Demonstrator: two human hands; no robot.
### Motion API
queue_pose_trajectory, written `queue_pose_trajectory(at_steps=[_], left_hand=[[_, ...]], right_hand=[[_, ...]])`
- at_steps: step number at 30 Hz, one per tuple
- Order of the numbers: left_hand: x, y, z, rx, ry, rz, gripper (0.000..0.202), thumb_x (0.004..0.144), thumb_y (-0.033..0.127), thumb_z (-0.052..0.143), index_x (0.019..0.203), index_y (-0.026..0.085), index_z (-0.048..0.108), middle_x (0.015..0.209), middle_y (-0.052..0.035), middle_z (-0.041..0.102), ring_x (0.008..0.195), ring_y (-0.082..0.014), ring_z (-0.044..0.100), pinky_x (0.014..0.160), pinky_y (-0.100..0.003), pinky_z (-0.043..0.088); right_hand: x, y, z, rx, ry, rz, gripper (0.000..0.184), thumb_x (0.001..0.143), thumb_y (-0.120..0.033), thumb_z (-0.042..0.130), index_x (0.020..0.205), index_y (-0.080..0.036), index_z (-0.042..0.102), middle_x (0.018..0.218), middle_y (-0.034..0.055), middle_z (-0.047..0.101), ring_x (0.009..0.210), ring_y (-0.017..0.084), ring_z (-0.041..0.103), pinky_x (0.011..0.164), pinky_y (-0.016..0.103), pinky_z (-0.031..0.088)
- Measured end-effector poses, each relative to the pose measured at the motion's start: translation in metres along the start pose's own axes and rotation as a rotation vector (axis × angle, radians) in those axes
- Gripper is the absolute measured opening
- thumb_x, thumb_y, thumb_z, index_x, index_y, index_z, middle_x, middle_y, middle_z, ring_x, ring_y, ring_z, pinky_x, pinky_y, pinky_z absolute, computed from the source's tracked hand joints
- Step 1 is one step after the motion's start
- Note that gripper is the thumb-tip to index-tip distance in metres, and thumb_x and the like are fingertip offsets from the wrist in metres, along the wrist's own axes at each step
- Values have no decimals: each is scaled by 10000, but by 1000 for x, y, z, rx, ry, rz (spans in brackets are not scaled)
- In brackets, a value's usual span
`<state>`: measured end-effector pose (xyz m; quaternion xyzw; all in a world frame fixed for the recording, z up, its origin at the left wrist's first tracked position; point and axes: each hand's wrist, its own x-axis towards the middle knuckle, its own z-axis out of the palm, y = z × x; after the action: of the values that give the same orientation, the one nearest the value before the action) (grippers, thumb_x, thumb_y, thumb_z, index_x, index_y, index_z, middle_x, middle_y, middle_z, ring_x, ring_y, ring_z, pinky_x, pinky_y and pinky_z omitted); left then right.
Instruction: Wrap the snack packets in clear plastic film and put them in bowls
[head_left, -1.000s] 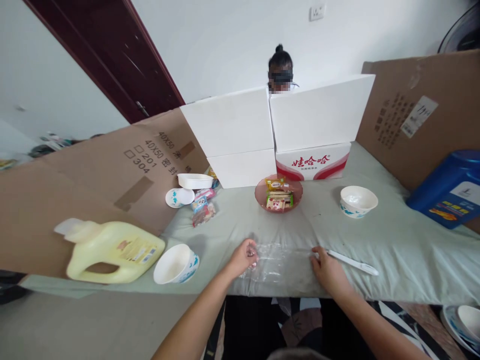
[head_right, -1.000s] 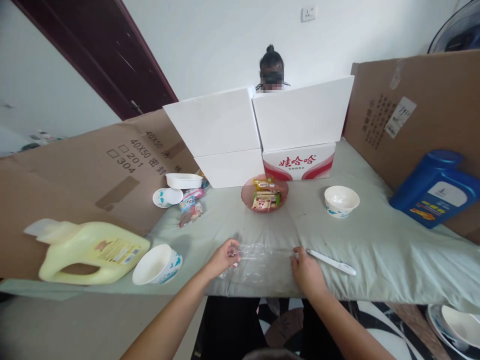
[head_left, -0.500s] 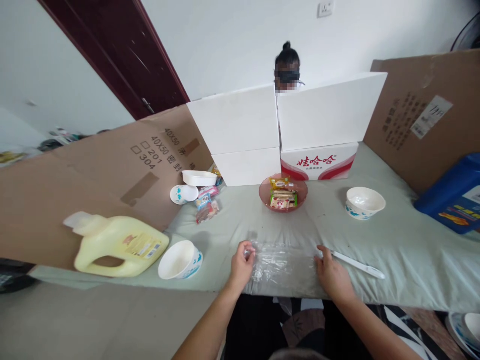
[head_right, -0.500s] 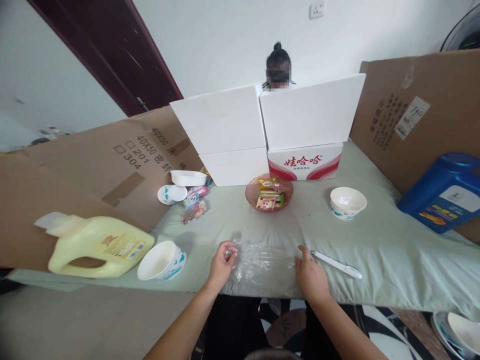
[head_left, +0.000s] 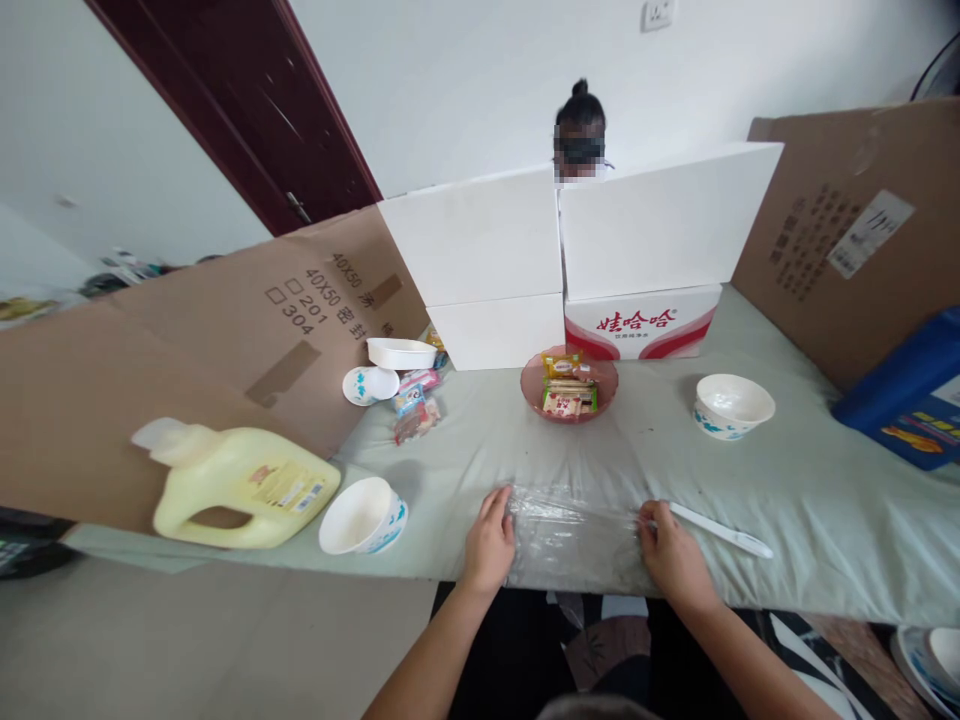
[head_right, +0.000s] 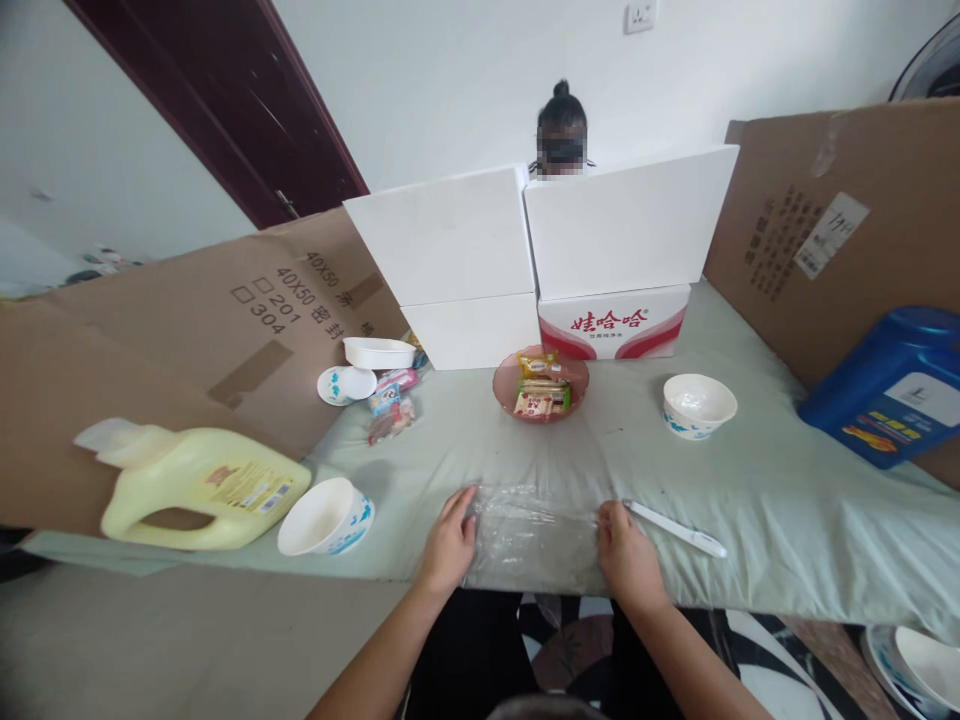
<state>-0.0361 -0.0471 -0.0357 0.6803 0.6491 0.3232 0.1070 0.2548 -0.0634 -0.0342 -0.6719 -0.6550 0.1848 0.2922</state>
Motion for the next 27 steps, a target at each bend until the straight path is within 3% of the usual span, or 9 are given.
queue_pose_trajectory(at_steps=[2,7,12,16,18,22,25,27], left_hand=[[-1,-1,2,26,-5,-2,502,817,91,444,1287,232,548,1292,-77,579,1185,-233,564,1009,-390,479],[-2,-1,5,60,-6,19,524,832,79,413,1330,216,499,1342,-100,537,1218,-244,541,1011,-390,473],[-5,-1,7,93,0,15,520,841,90,421,1340,220,487,1356,-102,525,1189,-255,565,966,-382,505],[-5,-1,7,108,10,26,516,848,90,422,1344,218,485,1360,-98,522,1186,-248,569,962,-367,510],[-5,-2,6,134,16,30,516,852,88,416,1351,206,476,1364,-102,518,1195,-242,562,971,-366,505],[-5,-5,0,237,-3,13,494,868,88,409,1348,182,476,1371,-110,514,1202,-231,553,959,-350,511],[-2,-2,-10,350,-51,-39,424,869,103,435,1270,179,551,1369,-116,512,1073,-236,624,863,-349,553],[2,5,-18,429,-7,-56,368,855,115,461,1190,157,606,1359,-149,502,990,-256,643,826,-388,556]], right_hand=[[0,-1,-2,49,6,-12,189,877,-305,315,927,-222,476,918,99,664,793,237,651,701,340,465],[1,0,-3,287,61,73,347,882,-431,400,1125,-191,459,886,68,652,711,201,636,686,320,482],[8,0,-1,381,59,119,318,905,-419,373,1109,-196,473,825,41,631,659,186,616,661,314,494],[12,-5,-1,161,18,-59,306,931,-278,307,1050,-198,578,938,77,646,882,207,632,821,336,484],[13,-7,0,-6,-25,-140,347,925,-187,299,1108,-177,594,1017,96,635,945,205,623,840,320,476],[13,-14,2,-328,-135,-130,399,900,-82,360,1248,-155,542,1078,101,607,811,156,640,668,238,478],[11,-18,4,-492,-191,-129,443,885,-51,374,1291,-158,516,1088,99,592,723,138,638,563,225,453],[10,-20,6,-545,-197,-144,474,872,-33,369,1312,-152,498,1109,111,579,717,142,637,540,231,448]])
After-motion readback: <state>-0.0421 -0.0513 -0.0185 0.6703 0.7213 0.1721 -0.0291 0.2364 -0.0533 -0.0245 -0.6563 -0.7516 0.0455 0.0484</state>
